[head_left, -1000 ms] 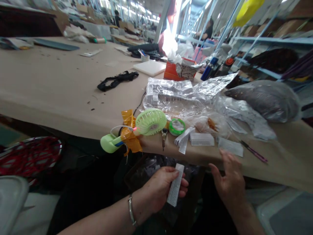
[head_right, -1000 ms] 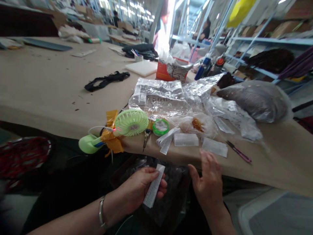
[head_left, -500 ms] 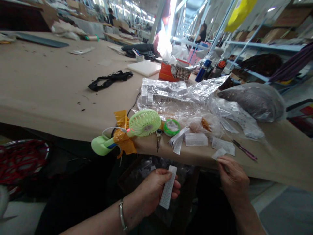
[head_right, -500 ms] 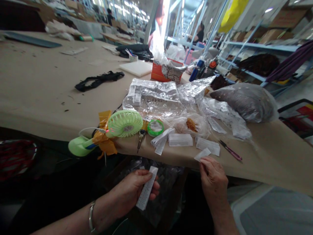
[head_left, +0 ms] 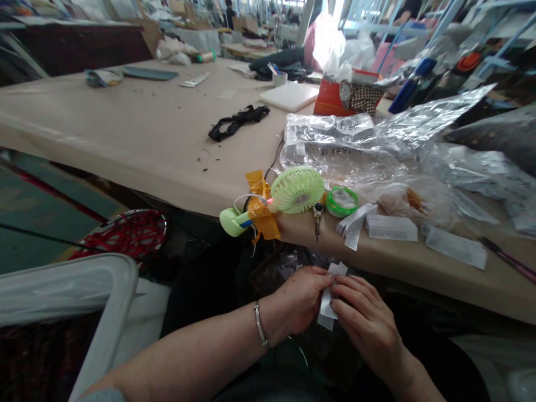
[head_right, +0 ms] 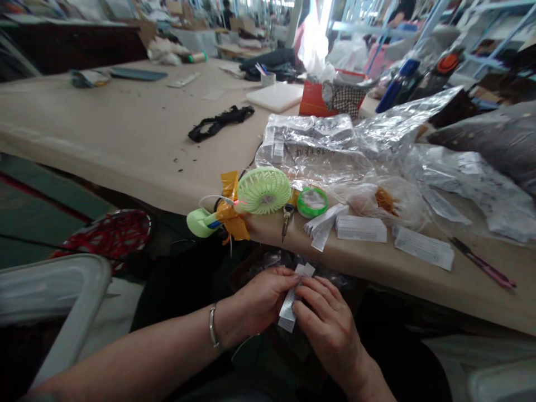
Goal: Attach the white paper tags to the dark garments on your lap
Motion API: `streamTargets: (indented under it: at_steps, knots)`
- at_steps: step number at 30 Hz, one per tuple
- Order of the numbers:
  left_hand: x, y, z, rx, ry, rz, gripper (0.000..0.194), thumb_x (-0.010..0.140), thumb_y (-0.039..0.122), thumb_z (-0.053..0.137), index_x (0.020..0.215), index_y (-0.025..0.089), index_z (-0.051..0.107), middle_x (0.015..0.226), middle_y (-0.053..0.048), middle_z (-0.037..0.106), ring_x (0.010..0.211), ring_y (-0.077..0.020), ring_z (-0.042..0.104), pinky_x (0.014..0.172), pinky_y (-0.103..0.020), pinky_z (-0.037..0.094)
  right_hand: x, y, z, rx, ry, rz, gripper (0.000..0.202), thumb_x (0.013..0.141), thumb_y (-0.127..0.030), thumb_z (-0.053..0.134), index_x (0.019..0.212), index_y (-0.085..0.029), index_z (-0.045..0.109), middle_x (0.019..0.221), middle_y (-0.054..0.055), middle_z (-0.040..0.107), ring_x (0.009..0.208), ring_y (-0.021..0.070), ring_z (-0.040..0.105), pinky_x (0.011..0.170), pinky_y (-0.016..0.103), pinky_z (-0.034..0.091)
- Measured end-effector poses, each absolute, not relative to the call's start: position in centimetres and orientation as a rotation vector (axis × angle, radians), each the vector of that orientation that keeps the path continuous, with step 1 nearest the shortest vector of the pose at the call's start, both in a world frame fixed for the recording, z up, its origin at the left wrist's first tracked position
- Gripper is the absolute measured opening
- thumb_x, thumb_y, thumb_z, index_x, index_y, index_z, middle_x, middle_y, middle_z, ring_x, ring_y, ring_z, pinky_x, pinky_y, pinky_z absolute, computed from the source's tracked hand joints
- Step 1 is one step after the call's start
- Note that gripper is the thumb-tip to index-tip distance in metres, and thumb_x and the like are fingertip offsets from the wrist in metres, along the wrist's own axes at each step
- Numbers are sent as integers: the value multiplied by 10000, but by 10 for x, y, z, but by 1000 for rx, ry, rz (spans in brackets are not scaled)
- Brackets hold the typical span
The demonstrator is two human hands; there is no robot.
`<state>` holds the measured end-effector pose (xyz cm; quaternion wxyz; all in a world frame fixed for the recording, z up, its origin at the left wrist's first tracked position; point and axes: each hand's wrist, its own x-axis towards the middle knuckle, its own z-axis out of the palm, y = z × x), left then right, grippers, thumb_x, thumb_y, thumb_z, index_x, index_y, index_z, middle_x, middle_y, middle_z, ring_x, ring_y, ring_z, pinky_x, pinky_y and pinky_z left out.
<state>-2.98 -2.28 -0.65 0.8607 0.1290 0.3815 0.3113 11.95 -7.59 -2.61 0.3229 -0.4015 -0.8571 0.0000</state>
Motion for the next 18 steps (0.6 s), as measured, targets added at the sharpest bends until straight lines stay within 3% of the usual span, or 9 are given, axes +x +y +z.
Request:
streamTargets:
  at_steps: [6,18]
  knots:
    - [-35,-24,-8,272,803,637,42,701,139,642,683,106,624,630,-24,600,564,-107,549,559,-226,393,119,-73,-16,-979,-2290,6,153,879,-107,549,923,-195,665,1004,62,725,1094,205,635,949,388,518]
    - [-35,-27,-14,281,761,567,178,715,246,715,715,106,605,629,-11,586,519,-88,532,522,-212,377,118,-76,-19,-956,-2308,97,185,859,-75,566,975,-178,667,1019,66,722,1100,208,625,949,387,529]
